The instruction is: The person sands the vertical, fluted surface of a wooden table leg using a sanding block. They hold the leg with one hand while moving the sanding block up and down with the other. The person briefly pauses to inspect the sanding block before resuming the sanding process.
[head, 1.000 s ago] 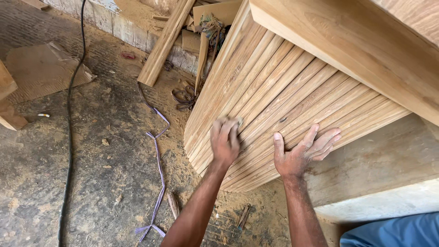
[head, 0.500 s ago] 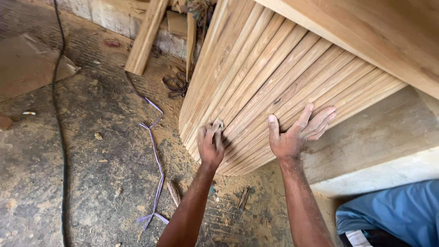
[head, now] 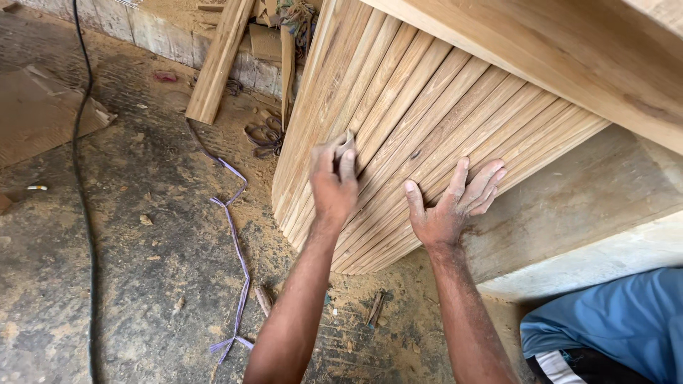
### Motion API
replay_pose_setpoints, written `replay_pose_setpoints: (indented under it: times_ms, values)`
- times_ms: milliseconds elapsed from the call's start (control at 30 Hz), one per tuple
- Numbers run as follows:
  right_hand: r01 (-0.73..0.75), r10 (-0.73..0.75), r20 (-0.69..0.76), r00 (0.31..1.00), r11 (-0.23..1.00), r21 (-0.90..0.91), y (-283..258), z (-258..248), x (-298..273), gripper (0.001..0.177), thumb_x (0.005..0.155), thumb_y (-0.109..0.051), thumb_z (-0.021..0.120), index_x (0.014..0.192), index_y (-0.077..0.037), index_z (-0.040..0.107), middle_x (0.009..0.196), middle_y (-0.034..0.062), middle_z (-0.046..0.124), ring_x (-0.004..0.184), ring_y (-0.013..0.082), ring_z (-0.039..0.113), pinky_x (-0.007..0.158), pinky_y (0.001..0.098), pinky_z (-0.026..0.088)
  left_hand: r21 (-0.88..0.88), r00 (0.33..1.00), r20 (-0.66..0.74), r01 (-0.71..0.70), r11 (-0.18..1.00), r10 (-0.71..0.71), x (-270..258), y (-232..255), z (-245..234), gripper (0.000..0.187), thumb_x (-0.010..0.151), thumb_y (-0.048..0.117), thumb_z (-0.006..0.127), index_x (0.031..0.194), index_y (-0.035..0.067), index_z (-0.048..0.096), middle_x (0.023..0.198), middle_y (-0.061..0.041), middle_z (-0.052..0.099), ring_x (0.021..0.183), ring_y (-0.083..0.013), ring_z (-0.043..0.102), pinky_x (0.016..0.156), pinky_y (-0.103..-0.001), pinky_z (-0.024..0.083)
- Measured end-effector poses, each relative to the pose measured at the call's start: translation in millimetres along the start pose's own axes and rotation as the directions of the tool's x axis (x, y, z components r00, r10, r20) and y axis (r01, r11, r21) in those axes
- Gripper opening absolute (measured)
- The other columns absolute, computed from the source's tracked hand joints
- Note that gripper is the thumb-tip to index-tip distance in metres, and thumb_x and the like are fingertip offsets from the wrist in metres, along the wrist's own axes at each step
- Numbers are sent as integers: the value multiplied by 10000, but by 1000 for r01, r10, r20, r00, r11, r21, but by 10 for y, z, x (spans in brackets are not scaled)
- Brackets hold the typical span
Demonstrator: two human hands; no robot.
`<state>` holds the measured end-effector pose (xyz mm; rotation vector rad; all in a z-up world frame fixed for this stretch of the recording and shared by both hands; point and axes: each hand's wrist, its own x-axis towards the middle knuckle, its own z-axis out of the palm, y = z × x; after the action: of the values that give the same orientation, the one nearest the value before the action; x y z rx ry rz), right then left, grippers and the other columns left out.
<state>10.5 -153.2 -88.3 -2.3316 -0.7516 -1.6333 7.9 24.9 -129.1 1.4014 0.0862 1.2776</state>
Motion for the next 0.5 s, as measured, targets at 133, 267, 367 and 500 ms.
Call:
replay_pose_setpoints:
  times_ms: [133, 267, 367, 500]
  values:
    - [-1, 1, 3, 1000, 1000, 5, 6, 30, 14, 886, 910, -578, 615, 1495, -31, 238, 1505, 337, 6, 1400, 482, -39, 1086, 544, -40, -67, 998, -52, 40, 997, -44, 164, 37, -13, 220, 847, 40, 646, 1056, 109, 640, 998, -75, 566, 961, -302, 602, 873, -401, 474]
    - [-22, 22, 11, 1000, 1000, 8, 13, 72, 10, 876, 910, -561, 622, 1499, -52, 221, 1507, 332, 5, 1398, 479, -54, 1077, 559, -41, -155, 1000, -14, -4, 988, 2, 622, 542, 249, 209, 851, 81, 656, 1050, 138, 626, 990, -63, 562, 969, -300, 603, 873, -420, 481]
    - [-17, 17, 10, 1000, 1000, 3, -5, 68, 0, 876, 921, -600, 579, 1492, -31, 236, 1500, 345, -4, 1404, 471, -54, 1089, 536, -59, -36, 978, 63, -195, 980, 197, 659, 545, 259, 178, 846, 75, 632, 1005, 137, 583, 906, -78, 538, 903, -358, 582, 842, -488, 452]
    - [-17, 17, -4, 1000, 1000, -16, -8, 94, -5, 895, 934, -640, 563, 1502, -35, 225, 1505, 342, -10, 1406, 470, -60, 1096, 539, -52, -68, 982, 12, -186, 980, 187, 214, 136, -32, 136, 856, 156, 660, 987, 186, 636, 897, -4, 595, 884, -267, 628, 818, -394, 492]
